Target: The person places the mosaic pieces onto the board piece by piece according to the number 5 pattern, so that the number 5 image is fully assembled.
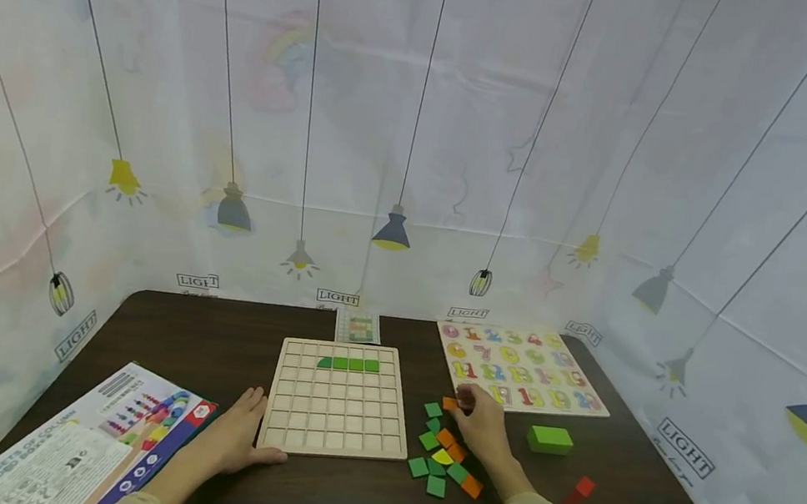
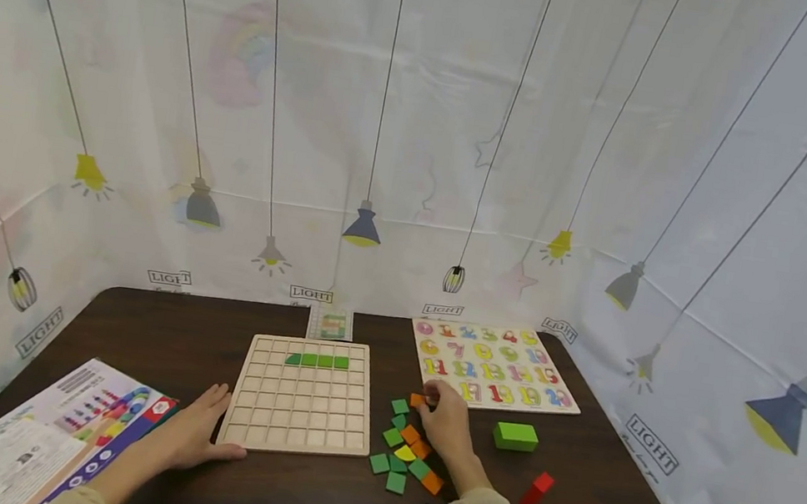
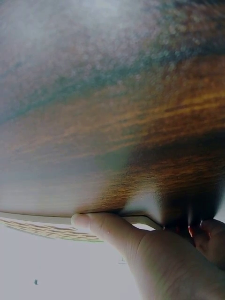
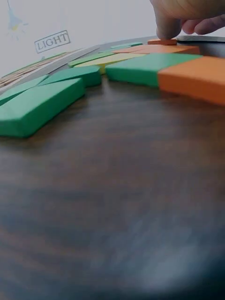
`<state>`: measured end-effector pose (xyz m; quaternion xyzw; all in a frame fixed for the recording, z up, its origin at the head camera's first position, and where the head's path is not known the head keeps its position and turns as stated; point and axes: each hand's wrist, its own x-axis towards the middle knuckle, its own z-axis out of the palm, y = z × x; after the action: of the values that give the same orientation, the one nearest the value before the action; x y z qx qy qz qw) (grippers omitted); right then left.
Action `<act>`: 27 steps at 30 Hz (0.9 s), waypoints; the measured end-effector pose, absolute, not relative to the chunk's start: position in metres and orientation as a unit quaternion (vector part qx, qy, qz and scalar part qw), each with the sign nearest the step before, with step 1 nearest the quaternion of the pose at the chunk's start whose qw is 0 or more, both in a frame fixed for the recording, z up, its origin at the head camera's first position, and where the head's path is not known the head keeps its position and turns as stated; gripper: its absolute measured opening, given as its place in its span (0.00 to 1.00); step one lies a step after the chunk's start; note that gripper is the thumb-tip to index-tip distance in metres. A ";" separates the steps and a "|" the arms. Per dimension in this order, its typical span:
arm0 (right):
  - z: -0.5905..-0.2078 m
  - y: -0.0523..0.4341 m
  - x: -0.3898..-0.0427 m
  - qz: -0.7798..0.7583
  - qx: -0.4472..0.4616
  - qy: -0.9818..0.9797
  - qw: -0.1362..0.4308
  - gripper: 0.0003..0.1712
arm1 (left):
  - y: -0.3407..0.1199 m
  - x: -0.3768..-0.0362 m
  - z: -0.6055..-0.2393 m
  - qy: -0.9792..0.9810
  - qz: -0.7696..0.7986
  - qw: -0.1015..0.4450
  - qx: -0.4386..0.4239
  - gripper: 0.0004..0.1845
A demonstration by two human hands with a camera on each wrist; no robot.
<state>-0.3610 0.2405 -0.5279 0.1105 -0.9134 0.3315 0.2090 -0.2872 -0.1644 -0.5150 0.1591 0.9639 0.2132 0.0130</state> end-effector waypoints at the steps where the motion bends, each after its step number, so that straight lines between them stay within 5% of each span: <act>1: -0.527 0.241 -0.362 0.331 0.110 -0.914 0.207 0.19 | -0.164 -0.287 -0.514 0.964 0.214 0.014 0.159 0.55; 27: -0.524 0.235 -0.369 0.275 0.157 -0.930 0.187 0.13 | -0.165 -0.284 -0.512 0.961 0.222 0.020 0.166 0.55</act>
<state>-0.3692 0.2349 -0.5240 0.1573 -0.9298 0.2750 0.1874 -0.2843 -0.1652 -0.5116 0.1660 0.9605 0.2225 0.0196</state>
